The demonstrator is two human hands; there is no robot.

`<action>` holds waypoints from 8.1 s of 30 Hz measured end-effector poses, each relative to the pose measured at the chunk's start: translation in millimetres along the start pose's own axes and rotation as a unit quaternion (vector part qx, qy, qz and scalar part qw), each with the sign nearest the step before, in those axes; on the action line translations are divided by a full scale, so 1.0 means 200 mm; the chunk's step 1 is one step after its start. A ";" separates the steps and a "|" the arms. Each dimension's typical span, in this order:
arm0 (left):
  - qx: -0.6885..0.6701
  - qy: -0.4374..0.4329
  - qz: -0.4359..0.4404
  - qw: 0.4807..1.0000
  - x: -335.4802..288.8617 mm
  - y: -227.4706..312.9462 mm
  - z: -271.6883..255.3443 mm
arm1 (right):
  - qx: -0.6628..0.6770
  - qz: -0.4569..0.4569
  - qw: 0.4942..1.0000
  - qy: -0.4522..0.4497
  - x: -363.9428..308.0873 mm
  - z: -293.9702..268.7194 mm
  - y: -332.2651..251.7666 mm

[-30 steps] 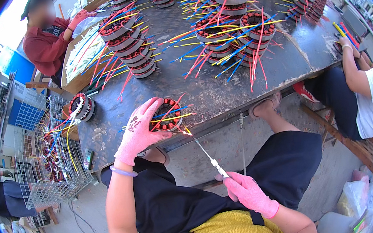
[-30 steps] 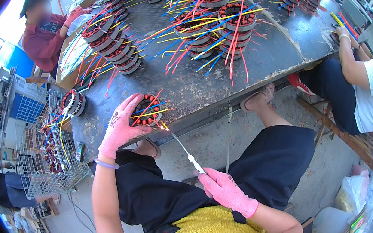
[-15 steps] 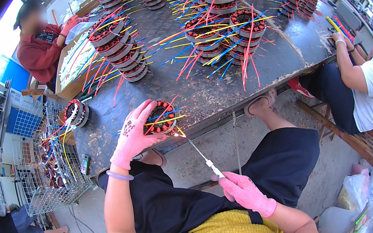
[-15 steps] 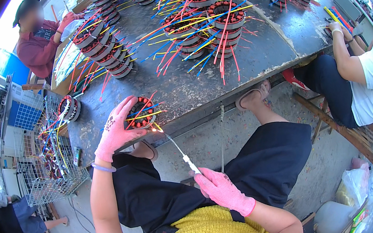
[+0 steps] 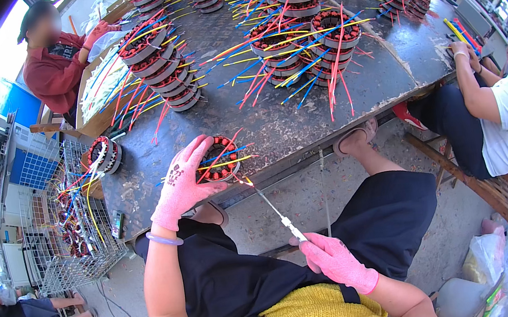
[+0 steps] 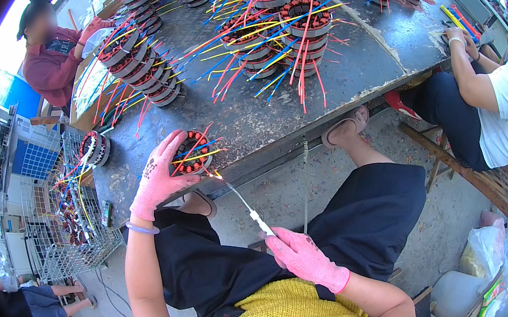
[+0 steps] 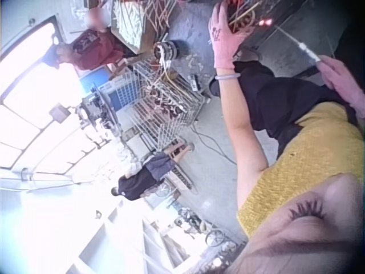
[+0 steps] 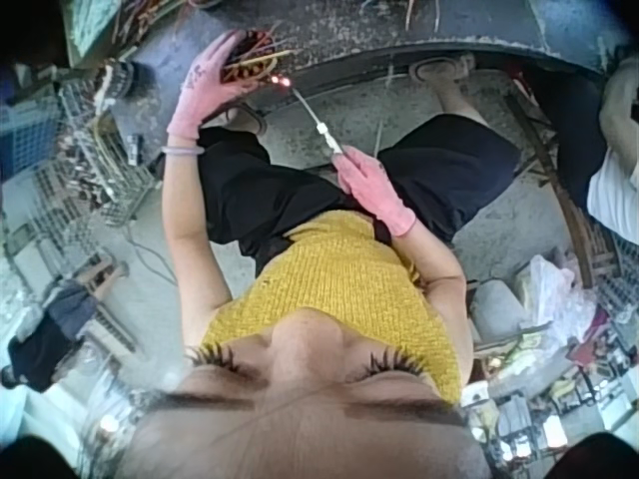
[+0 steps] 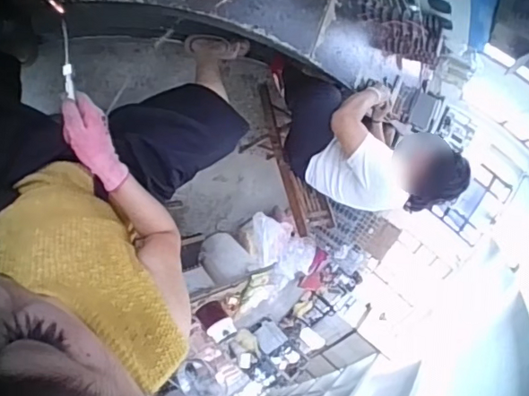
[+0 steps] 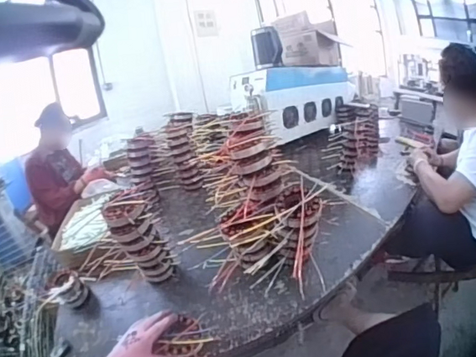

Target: The person uses a lighter to apply heat to wires on circular stator components and kemudian moves processed components into stacks on a workbench.

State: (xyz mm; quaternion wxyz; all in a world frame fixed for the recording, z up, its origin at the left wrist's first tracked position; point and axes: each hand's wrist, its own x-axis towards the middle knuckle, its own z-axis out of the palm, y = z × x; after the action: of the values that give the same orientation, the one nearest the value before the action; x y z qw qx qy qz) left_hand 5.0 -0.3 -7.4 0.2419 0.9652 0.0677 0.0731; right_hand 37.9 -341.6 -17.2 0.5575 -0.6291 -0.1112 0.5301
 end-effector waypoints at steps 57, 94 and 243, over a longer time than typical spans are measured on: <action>0.006 -0.005 0.052 0.999 -0.01 0.03 -0.04 | 0.006 -0.033 0.999 0.027 -0.01 -0.01 -0.03; 0.006 -0.028 0.004 1.000 -0.02 0.08 -0.04 | 0.005 -0.037 0.999 0.016 0.01 -0.03 -0.03; 0.054 -0.005 0.042 0.998 -0.02 0.08 -0.04 | 0.001 -0.024 0.999 0.028 0.00 -0.01 -0.06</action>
State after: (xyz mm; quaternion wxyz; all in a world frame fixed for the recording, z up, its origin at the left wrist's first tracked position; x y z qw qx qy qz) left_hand 0.6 -11.7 6.7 0.1860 0.9793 0.0301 0.0744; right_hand 45.4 -338.9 -6.9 0.5733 -0.6406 -0.1099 0.4988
